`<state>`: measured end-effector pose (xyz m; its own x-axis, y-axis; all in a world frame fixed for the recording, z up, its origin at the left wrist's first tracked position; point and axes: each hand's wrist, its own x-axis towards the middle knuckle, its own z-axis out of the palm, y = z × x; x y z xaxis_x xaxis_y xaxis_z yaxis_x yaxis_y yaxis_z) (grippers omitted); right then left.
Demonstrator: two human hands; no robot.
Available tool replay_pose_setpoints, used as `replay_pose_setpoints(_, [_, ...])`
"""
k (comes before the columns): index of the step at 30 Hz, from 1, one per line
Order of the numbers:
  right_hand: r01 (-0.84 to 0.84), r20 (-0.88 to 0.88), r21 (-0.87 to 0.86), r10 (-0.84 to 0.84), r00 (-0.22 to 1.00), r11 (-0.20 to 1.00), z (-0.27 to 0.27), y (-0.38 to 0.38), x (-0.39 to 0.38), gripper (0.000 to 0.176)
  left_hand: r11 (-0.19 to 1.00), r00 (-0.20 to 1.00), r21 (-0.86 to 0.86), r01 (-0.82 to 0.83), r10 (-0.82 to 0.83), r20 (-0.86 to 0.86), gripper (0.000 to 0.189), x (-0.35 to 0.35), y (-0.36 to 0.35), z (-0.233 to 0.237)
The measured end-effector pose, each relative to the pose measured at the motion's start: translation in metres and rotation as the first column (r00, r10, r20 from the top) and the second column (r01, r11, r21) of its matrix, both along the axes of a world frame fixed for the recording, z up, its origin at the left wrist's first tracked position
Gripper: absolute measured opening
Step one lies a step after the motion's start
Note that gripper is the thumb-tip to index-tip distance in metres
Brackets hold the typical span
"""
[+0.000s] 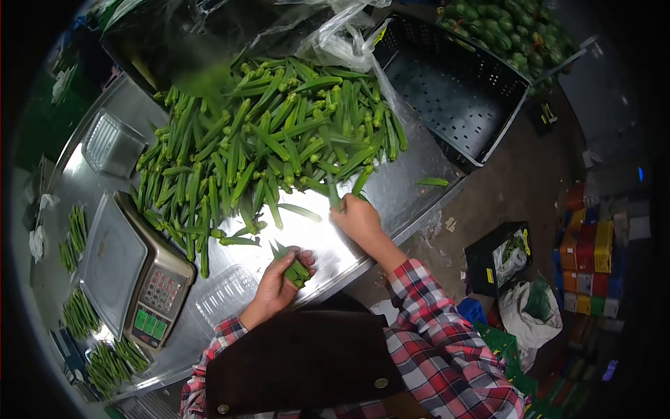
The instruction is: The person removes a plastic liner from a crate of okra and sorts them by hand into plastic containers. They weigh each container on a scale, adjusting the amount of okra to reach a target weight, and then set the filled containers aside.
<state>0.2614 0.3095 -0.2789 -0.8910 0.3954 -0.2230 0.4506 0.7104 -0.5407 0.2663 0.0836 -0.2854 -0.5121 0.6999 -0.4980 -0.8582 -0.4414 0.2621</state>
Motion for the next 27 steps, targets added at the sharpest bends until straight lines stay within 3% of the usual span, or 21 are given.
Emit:
replay_pose_setpoints(1, [-0.01,0.03,-0.2,0.017,0.999,0.98,0.015,-0.002,0.005,0.032,0.997,1.0,-0.077,-0.012,0.013,0.011,0.031,-0.001,0.005,0.009])
replay_pose_setpoints(2, [-0.013,0.057,-0.391,0.038,0.998,0.92,0.029,-0.006,0.015,0.031,0.999,1.0,-0.039,-0.004,0.005,0.03,0.033,-0.001,0.008,0.01])
replay_pose_setpoints(4, [-0.274,-0.081,-0.47,0.268,0.96,0.839,0.029,-0.016,0.032,0.038,0.999,0.998,0.044,0.01,-0.013,0.069,0.036,0.0,0.015,0.01])
replay_pose_setpoints(6, [-0.319,-0.113,-0.235,0.3,0.947,0.918,0.036,-0.009,0.029,0.033,0.991,0.992,0.074,0.112,-0.115,0.047,0.04,0.0,0.02,0.001])
replay_pose_setpoints(8, [-0.193,-0.421,0.139,0.234,0.876,0.971,0.022,0.019,0.006,0.026,0.98,0.985,0.104,0.171,-0.168,-0.033,0.042,0.003,0.016,-0.014])
replay_pose_setpoints(9, [-0.132,-0.375,0.239,0.217,0.901,0.962,0.029,0.029,-0.012,0.024,0.978,0.982,0.101,0.183,-0.178,-0.063,0.047,0.003,0.015,-0.013])
replay_pose_setpoints(11, [-0.183,-0.32,0.412,0.33,0.888,0.893,0.021,0.046,-0.041,0.023,0.979,0.992,0.158,0.129,-0.128,-0.013,0.05,0.001,0.019,-0.003])
replay_pose_setpoints(14, [-0.374,-0.151,0.534,0.52,0.84,0.758,0.005,0.055,-0.064,0.02,0.971,0.998,0.231,0.057,-0.052,-0.027,0.059,-0.001,0.022,0.008])
replay_pose_setpoints(16, [-0.371,-0.276,0.499,0.549,0.789,0.783,0.014,0.055,-0.061,0.018,0.953,0.999,0.303,-0.015,0.026,-0.032,0.06,-0.003,0.022,0.007])
replay_pose_setpoints(17, [-0.372,-0.337,0.481,0.559,0.758,0.794,0.02,0.054,-0.057,0.018,0.964,0.998,0.259,-0.052,0.062,-0.031,0.061,-0.005,0.024,0.008])
replay_pose_setpoints(19, [-0.352,-0.509,0.295,0.457,0.729,0.889,0.05,0.026,-0.031,0.018,0.972,0.993,0.217,-0.092,0.105,-0.049,0.061,-0.01,0.03,0.009])
replay_pose_setpoints(20, [-0.363,-0.494,0.033,0.331,0.804,0.931,0.055,0.009,-0.017,0.019,0.974,0.991,0.196,-0.11,0.123,-0.053,0.061,-0.009,0.032,0.01])
replay_pose_setpoints(21, [-0.323,-0.392,-0.306,0.19,0.9,0.896,0.059,-0.005,-0.005,0.021,0.971,0.992,0.204,-0.123,0.126,0.0,0.057,-0.008,0.032,0.006])
replay_pose_setpoints(22, [-0.214,-0.253,-0.703,0.042,0.966,0.678,0.058,-0.018,0.007,0.023,0.978,0.998,0.203,-0.055,0.057,-0.002,0.056,-0.006,0.031,0.0])
replay_pose_setpoints(24, [-0.092,-0.097,-0.799,0.024,0.995,0.594,0.062,-0.022,0.017,0.024,0.978,0.997,0.197,0.076,-0.077,-0.006,0.053,0.0,0.026,-0.009])
replay_pose_setpoints(25, [-0.059,-0.163,-0.709,-0.082,0.983,0.702,0.057,-0.016,0.018,0.024,0.984,0.997,0.163,0.066,-0.071,0.025,0.05,0.0,0.032,0.013])
replay_pose_setpoints(27, [0.002,-0.406,-0.517,-0.247,0.88,0.856,0.014,0.016,0.015,0.026,0.988,0.993,0.114,0.1,-0.092,-0.071,0.05,-0.003,0.016,0.005])
